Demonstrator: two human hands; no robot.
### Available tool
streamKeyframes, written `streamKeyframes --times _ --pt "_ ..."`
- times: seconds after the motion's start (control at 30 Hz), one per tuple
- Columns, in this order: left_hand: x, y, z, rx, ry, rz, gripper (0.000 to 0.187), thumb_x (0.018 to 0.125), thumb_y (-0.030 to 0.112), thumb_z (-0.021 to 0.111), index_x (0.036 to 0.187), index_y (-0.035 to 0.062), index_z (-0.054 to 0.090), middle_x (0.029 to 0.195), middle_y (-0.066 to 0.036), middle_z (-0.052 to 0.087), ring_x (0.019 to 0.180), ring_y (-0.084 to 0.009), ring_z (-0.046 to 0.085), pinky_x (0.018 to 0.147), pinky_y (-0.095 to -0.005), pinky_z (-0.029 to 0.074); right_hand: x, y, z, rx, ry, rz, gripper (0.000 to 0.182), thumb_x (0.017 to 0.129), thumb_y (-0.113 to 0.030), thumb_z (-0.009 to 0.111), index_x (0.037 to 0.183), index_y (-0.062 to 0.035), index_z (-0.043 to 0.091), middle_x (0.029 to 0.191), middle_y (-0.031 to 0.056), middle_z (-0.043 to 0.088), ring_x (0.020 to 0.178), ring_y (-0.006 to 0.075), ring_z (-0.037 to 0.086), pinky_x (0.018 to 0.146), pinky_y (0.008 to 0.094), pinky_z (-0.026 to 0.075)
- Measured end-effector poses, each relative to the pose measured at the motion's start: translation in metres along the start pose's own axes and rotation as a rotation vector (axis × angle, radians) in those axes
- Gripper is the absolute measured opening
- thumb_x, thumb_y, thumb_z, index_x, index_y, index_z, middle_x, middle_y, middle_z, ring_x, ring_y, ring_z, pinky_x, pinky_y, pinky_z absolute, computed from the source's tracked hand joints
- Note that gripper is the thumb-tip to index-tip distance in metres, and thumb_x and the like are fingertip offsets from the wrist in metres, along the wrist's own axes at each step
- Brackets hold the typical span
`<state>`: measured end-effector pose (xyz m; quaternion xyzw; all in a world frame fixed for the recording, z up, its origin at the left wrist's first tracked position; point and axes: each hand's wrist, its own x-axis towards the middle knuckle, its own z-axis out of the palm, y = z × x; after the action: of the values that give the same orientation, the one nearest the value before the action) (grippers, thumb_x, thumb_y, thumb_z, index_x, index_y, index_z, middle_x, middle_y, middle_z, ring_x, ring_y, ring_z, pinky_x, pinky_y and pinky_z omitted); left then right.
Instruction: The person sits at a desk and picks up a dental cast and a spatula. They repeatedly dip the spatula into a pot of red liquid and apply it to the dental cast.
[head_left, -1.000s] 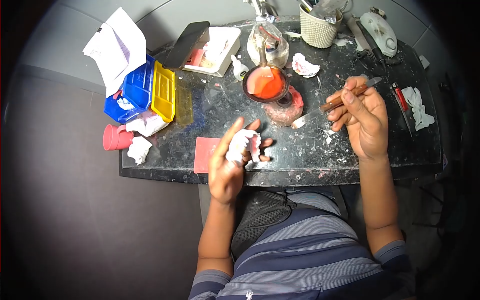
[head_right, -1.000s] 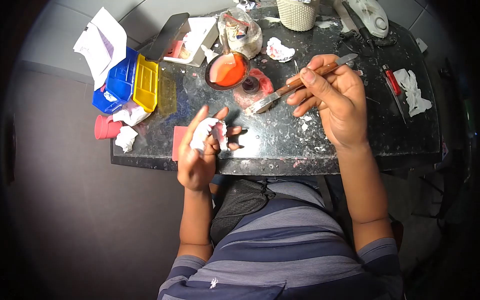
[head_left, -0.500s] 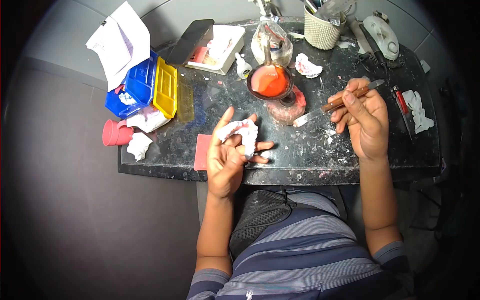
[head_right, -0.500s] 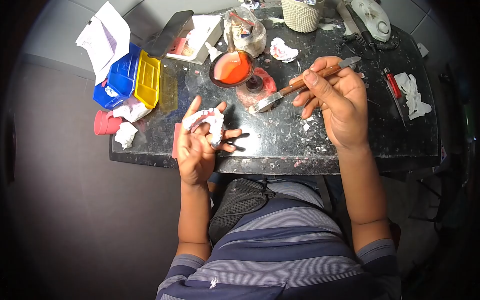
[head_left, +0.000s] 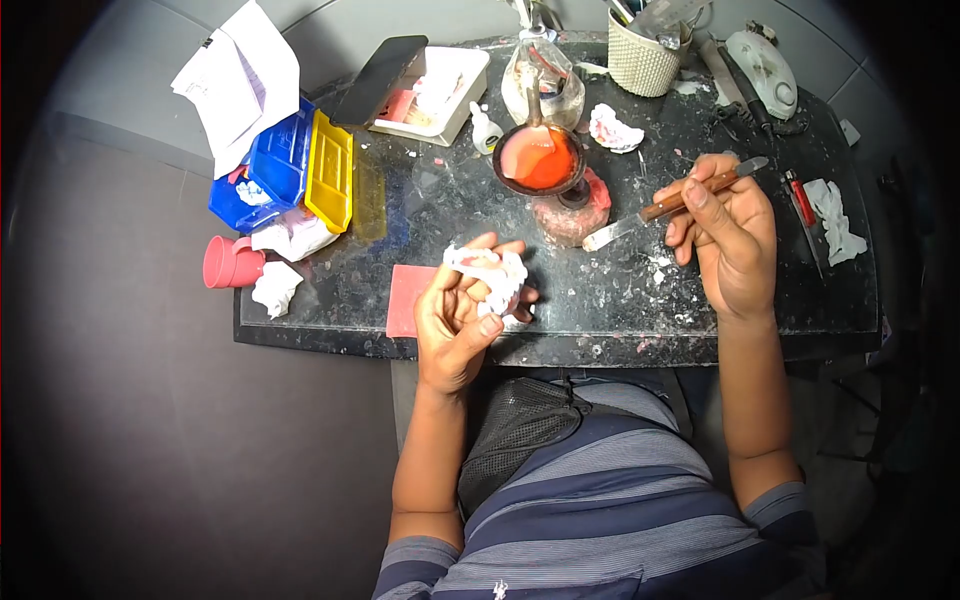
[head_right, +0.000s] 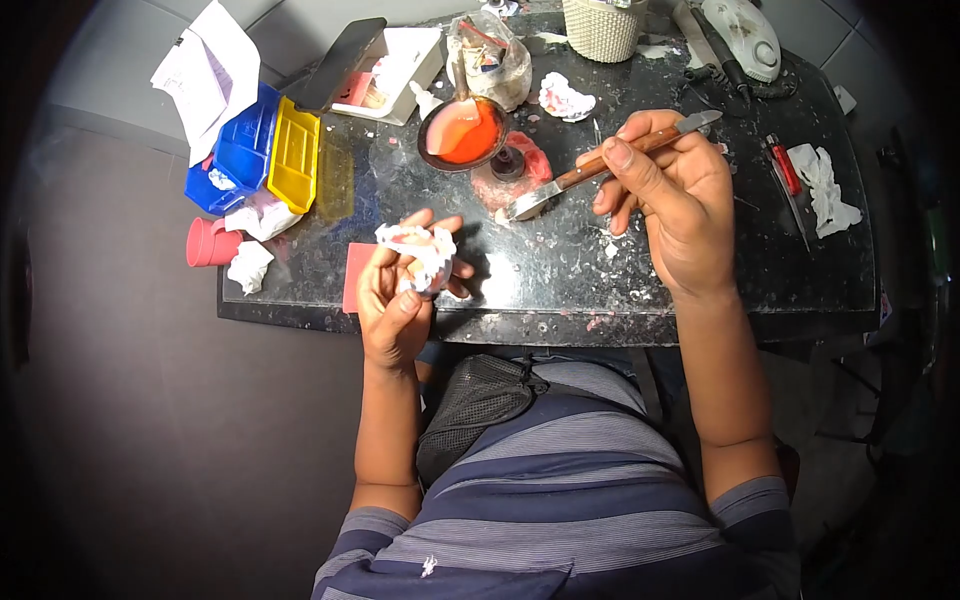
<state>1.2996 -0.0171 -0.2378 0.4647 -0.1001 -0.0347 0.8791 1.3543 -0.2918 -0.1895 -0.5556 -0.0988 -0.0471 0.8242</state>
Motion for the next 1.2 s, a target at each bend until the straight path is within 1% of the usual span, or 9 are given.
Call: streamKeyframes --times 0.1,0.2,0.27,0.33,0.37,0.5,0.6,0.67,1.2 --pt "-0.002 0.005 -0.004 0.202 0.03 -0.091 0.099 0.08 0.041 0.075 0.146 -0.0157 0.028 0.108 -0.026 0.067 0.076 -0.0263 0.07 0.061 -0.0334 0.058 -0.001 0.0 -0.001 -0.089 -0.043 0.015 0.015 0.1 -0.013 0.06 0.109 -0.0028 0.052 0.095 0.0203 0.07 0.065 0.0136 0.065 0.05 0.0206 0.051" --pt "-0.001 0.007 -0.005 0.086 -0.04 -0.105 0.097 0.083 0.044 0.072 0.145 -0.0162 0.029 0.105 -0.025 0.067 0.073 -0.0257 0.069 0.057 -0.0336 0.056 -0.002 0.001 0.003 -0.118 -0.065 -0.009 0.016 0.099 -0.01 0.061 0.109 -0.0018 0.052 0.096 0.022 0.07 0.063 0.0137 0.065 0.05 0.0209 0.051" --pt "-0.003 0.008 0.0 0.066 -0.019 -0.104 0.099 0.08 0.044 0.073 0.147 -0.0136 0.027 0.104 -0.027 0.066 0.075 -0.0252 0.069 0.059 -0.0318 0.056 -0.004 0.002 0.007 -0.149 -0.118 -0.018 0.017 0.097 -0.008 0.063 0.108 -0.0005 0.052 0.096 0.0238 0.07 0.063 0.0142 0.065 0.05 0.0212 0.051" --pt "-0.004 0.01 0.002 0.117 -0.068 -0.103 0.1 0.075 0.033 0.077 0.151 -0.0048 0.024 0.104 -0.019 0.067 0.086 -0.0209 0.069 0.071 -0.0289 0.055 -0.008 0.004 0.014 -0.124 -0.14 -0.022 0.017 0.096 -0.004 0.064 0.107 -0.0001 0.052 0.096 0.0249 0.07 0.064 0.0147 0.066 0.05 0.0213 0.052" --pt "-0.006 0.009 0.007 0.132 -0.035 -0.102 0.099 0.072 0.031 0.076 0.149 -0.0009 0.024 0.109 -0.02 0.065 0.097 -0.0224 0.067 0.083 -0.0309 0.053 -0.011 0.004 0.018 -0.12 -0.16 -0.029 0.017 0.095 -0.004 0.066 0.106 0.0005 0.054 0.095 0.0213 0.071 0.065 0.013 0.066 0.051 0.0205 0.051" --pt "-0.008 0.006 0.003 0.098 -0.09 -0.079 0.094 0.071 0.03 0.077 0.144 0.0006 0.027 0.113 -0.023 0.063 0.106 -0.0249 0.065 0.092 -0.0327 0.049 -0.017 0.008 0.026 -0.131 -0.231 -0.045 0.018 0.092 -0.001 0.069 0.104 0.0006 0.055 0.094 0.0172 0.072 0.07 0.0098 0.066 0.055 0.0191 0.051" --pt "-0.009 0.006 0.003 0.098 -0.081 -0.094 0.094 0.071 0.03 0.077 0.145 0.0008 0.027 0.114 -0.023 0.063 0.106 -0.025 0.065 0.093 -0.0334 0.049 -0.02 0.011 0.029 -0.125 -0.256 -0.038 0.019 0.091 0.001 0.07 0.104 0.0005 0.055 0.094 0.017 0.073 0.072 0.0089 0.065 0.058 0.0186 0.05" --pt "-0.009 0.007 0.005 0.093 -0.07 -0.098 0.093 0.071 0.03 0.078 0.144 0.0009 0.028 0.113 -0.023 0.063 0.105 -0.0249 0.065 0.093 -0.0337 0.05 -0.02 0.012 0.028 -0.169 -0.325 -0.065 0.022 0.092 -0.001 0.069 0.106 -0.0001 0.051 0.097 0.0256 0.071 0.07 0.0139 0.067 0.058 0.0214 0.053" --pt "-0.01 0.009 0.004 0.102 -0.042 -0.113 0.093 0.072 0.034 0.078 0.142 -0.0013 0.028 0.113 -0.025 0.064 0.095 -0.0243 0.068 0.083 -0.0337 0.054 -0.024 0.013 0.033 -0.267 -0.362 -0.116 0.025 0.088 0.005 0.071 0.103 0.0005 0.052 0.1 0.026 0.071 0.077 0.0154 0.069 0.065 0.0247 0.056"
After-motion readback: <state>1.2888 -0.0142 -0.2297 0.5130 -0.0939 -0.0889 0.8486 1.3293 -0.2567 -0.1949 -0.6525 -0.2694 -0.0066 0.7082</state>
